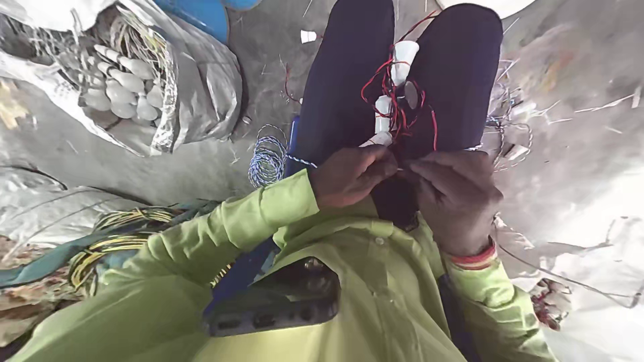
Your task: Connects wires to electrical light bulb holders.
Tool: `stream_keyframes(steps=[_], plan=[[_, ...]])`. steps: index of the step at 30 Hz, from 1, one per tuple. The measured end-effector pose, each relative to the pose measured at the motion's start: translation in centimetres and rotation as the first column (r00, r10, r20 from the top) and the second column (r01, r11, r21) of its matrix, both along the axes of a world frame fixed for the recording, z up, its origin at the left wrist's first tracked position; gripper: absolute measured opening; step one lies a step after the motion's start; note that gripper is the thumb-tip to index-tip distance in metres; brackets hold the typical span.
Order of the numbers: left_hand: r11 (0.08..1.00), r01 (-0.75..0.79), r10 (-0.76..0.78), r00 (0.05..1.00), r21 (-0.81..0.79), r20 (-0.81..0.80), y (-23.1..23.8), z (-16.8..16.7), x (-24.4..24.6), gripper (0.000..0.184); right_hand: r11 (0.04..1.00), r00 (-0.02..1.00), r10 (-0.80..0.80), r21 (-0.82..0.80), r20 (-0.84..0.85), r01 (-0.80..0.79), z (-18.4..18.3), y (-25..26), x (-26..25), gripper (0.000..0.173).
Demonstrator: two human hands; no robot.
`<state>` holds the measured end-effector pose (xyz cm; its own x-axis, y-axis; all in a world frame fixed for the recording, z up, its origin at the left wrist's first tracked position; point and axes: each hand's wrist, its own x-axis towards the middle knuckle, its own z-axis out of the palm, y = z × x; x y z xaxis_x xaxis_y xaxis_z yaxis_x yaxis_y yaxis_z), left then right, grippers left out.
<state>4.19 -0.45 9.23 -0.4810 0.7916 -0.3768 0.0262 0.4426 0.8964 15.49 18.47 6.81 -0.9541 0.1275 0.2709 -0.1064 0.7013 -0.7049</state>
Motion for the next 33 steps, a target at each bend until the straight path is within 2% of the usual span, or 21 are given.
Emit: stream_keyframes(steps=[2,5,7,14,18,21,24,27,30,33], plan=[[0.999,-0.035,0.032,0.996,0.040,0.085,-0.2,-0.2,0.2,0.026,1.000,1.000,0.013,-0.010,-0.013,-0.013,0.1,0.0,0.1,0.010],[0.973,-0.174,0.129,0.954,0.150,0.272,-0.4,-0.5,0.4,0.019,1.000,0.999,0.013,0.006,-0.048,-0.012,0.1,0.0,0.1,0.011],[0.968,-0.207,0.153,0.933,0.139,0.325,-0.8,-0.2,0.4,0.021,1.000,0.999,0.022,0.015,-0.044,-0.021,0.1,0.0,0.1,0.012],[0.980,-0.169,0.158,0.982,0.101,0.106,-0.8,0.8,0.2,0.014,0.996,0.998,0.052,0.068,-0.025,-0.050,0.4,-0.4,-0.3,0.016],[0.967,-0.238,0.223,0.963,0.093,0.150,-0.6,0.6,0.6,0.010,0.994,0.998,0.060,0.092,-0.029,-0.057,1.0,-0.8,-0.5,0.017],[0.959,-0.263,0.243,0.954,0.104,0.176,-0.6,0.6,0.9,0.010,0.996,0.996,0.088,0.035,-0.007,-0.088,1.3,-0.8,-0.7,0.016],[0.935,-0.292,0.266,0.953,0.203,0.145,-1.0,0.0,1.5,0.008,0.986,0.989,0.136,-0.102,0.057,-0.130,1.8,-0.7,-0.6,0.017],[0.921,-0.261,0.271,0.963,0.290,0.005,-1.4,-0.5,1.8,0.009,0.979,0.983,0.148,-0.157,0.106,-0.130,2.0,-0.4,-0.6,0.018],[0.933,-0.191,0.245,0.958,0.305,-0.149,-1.7,-0.4,1.8,0.009,0.973,0.979,0.159,-0.187,0.127,-0.134,2.1,-0.1,-0.5,0.016],[0.941,-0.132,0.205,0.955,0.311,-0.216,-1.9,-0.3,1.6,0.011,0.964,0.967,0.201,-0.210,0.159,-0.166,2.4,0.3,-0.5,0.015]])
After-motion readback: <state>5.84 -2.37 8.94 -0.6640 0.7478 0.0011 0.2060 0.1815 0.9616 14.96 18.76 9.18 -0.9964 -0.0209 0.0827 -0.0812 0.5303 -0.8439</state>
